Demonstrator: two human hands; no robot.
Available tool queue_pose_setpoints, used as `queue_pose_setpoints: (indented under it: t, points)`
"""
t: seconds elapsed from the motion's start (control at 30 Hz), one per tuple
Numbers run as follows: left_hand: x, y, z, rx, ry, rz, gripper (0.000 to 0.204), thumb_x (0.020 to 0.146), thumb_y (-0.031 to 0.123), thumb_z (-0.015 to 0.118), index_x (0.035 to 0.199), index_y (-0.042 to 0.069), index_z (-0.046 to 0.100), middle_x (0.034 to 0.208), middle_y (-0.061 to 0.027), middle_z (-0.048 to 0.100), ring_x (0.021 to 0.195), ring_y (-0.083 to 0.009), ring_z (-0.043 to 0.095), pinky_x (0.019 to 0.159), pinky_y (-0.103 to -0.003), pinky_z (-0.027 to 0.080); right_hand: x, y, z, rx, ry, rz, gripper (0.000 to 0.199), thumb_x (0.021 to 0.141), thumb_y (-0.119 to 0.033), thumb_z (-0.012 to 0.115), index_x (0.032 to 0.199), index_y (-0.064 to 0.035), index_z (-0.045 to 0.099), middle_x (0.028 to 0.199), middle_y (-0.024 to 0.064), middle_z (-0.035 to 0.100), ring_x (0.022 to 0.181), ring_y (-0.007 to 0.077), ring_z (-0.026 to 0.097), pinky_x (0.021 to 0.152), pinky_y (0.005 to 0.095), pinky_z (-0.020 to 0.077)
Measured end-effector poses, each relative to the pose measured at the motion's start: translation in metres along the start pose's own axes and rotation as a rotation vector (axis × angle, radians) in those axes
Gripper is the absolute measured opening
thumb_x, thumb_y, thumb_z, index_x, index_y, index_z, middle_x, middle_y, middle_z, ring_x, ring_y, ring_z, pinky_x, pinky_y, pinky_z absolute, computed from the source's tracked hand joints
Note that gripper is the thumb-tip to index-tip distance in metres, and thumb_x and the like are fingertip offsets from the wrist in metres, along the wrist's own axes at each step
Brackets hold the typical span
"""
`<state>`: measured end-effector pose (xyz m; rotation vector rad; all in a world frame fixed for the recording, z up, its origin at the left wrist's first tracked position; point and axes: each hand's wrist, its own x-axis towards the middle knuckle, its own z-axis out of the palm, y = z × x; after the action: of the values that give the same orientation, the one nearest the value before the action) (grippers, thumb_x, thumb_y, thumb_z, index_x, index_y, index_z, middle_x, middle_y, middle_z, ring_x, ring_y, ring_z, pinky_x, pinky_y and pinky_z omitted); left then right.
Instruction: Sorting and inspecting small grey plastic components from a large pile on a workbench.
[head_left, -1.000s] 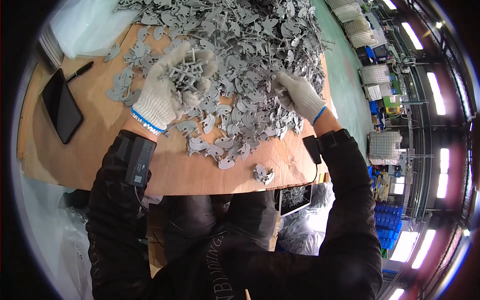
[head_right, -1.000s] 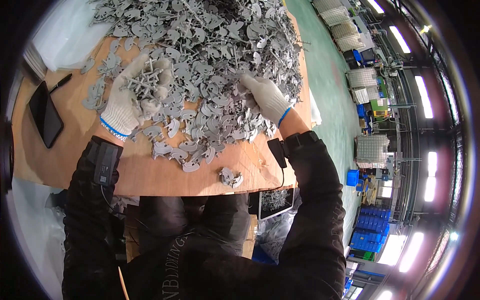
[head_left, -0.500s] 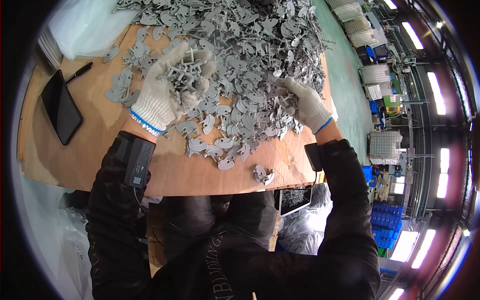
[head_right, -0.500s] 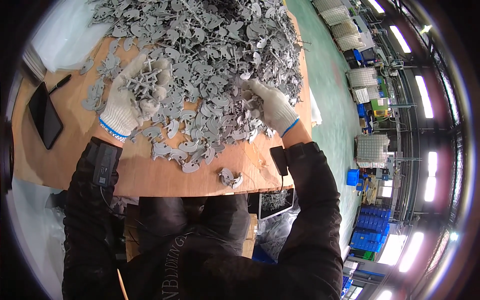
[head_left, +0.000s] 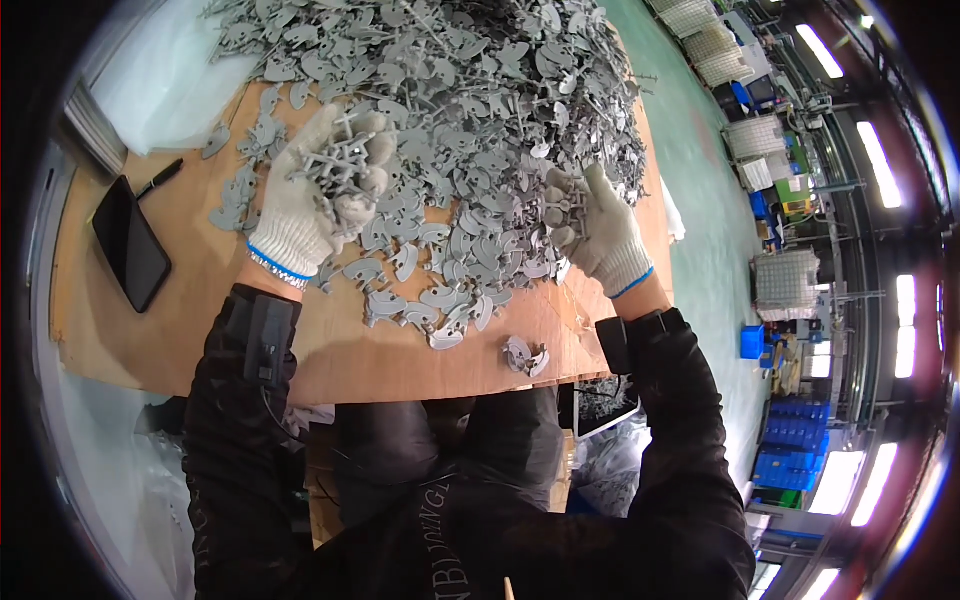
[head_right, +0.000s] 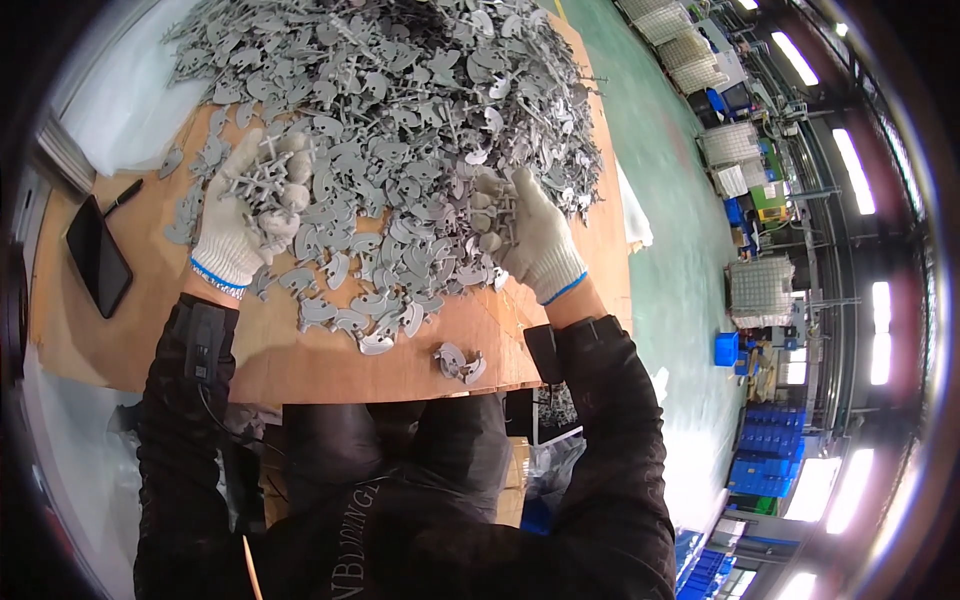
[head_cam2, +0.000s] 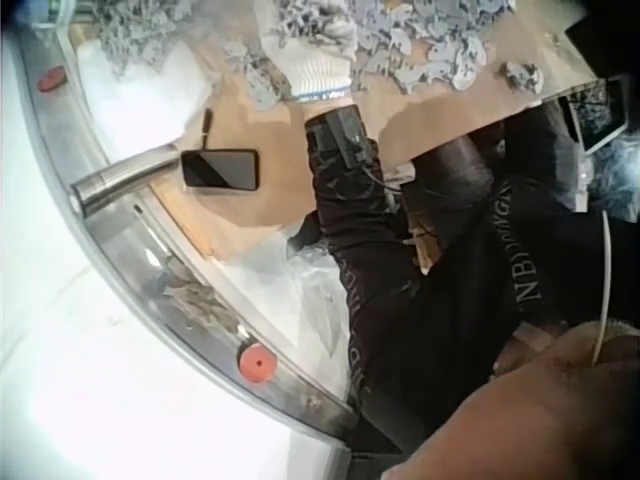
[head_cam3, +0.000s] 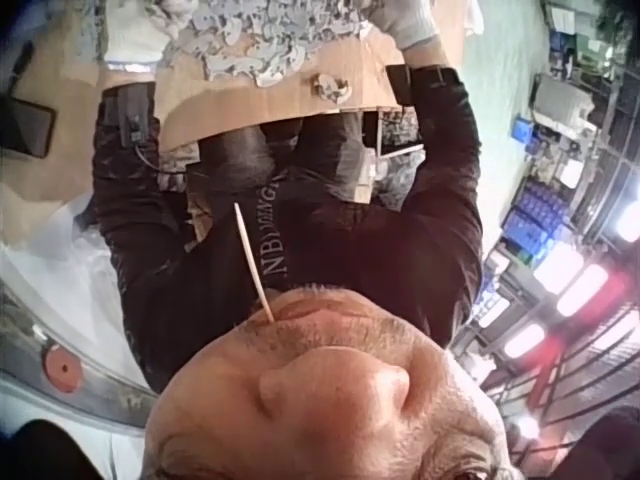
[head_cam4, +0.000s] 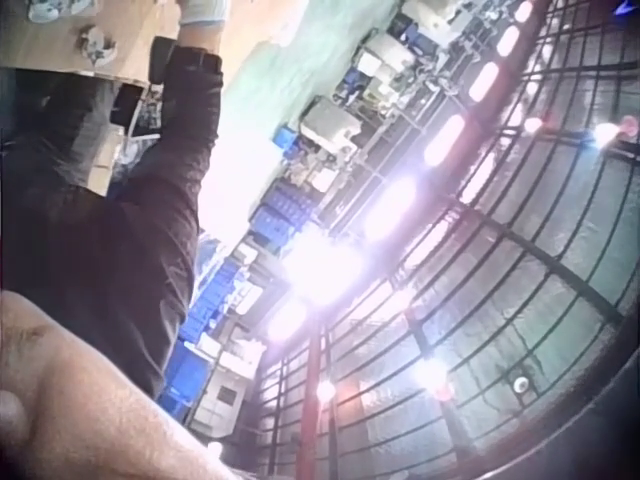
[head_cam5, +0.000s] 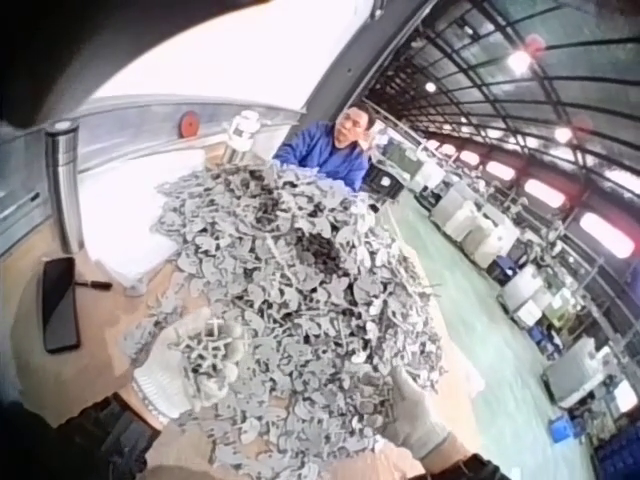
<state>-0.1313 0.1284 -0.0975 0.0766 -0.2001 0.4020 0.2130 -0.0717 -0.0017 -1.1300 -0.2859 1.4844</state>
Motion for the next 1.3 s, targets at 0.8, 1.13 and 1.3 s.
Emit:
queue_pose_setpoints:
  t: [0.8, 1.13, 1.3]
  points:
    - [0.131, -0.315, 0.074, -0.008, 0.200, -0.502, 0.061, 0.118, 0.056, 0.048, 0.133, 0.004, 0.075, 0.124, -0.0182, 0.079, 0.102, -0.0347, 0.077, 0.072, -0.039, 0.065, -0.262, 0.059, -0.152, 0.453, 0.259, -0.316, 0.069, 0.115, -0.067, 0.049, 0.135, -0.0034, 0.066, 0.105, 0.0056, 0.075, 0.083, 0.0205, 0.073, 0.059, 0.0303, 0.0608]
    - [0.196, -0.571, 0.037, 0.006, 0.282, -0.806, 0.068, 0.113, 0.064, 0.053, 0.139, 0.005, 0.071, 0.139, -0.0228, 0.073, 0.119, -0.0403, 0.072, 0.091, -0.051, 0.065, -0.414, 0.110, -0.282, 0.630, 0.316, -0.598, 0.072, 0.113, -0.070, 0.050, 0.139, -0.0045, 0.066, 0.113, 0.0081, 0.076, 0.093, 0.0254, 0.076, 0.069, 0.0338, 0.0641]
    - [0.216, -0.667, 0.045, 0.231, 0.500, -0.818, 0.075, 0.112, 0.074, 0.048, 0.128, 0.005, 0.071, 0.129, -0.0246, 0.075, 0.115, -0.0446, 0.073, 0.098, -0.062, 0.061, -0.453, 0.123, -0.323, 0.697, 0.519, -0.670, 0.077, 0.114, -0.072, 0.045, 0.147, -0.0044, 0.063, 0.126, 0.0116, 0.076, 0.107, 0.0280, 0.076, 0.082, 0.0406, 0.0650]
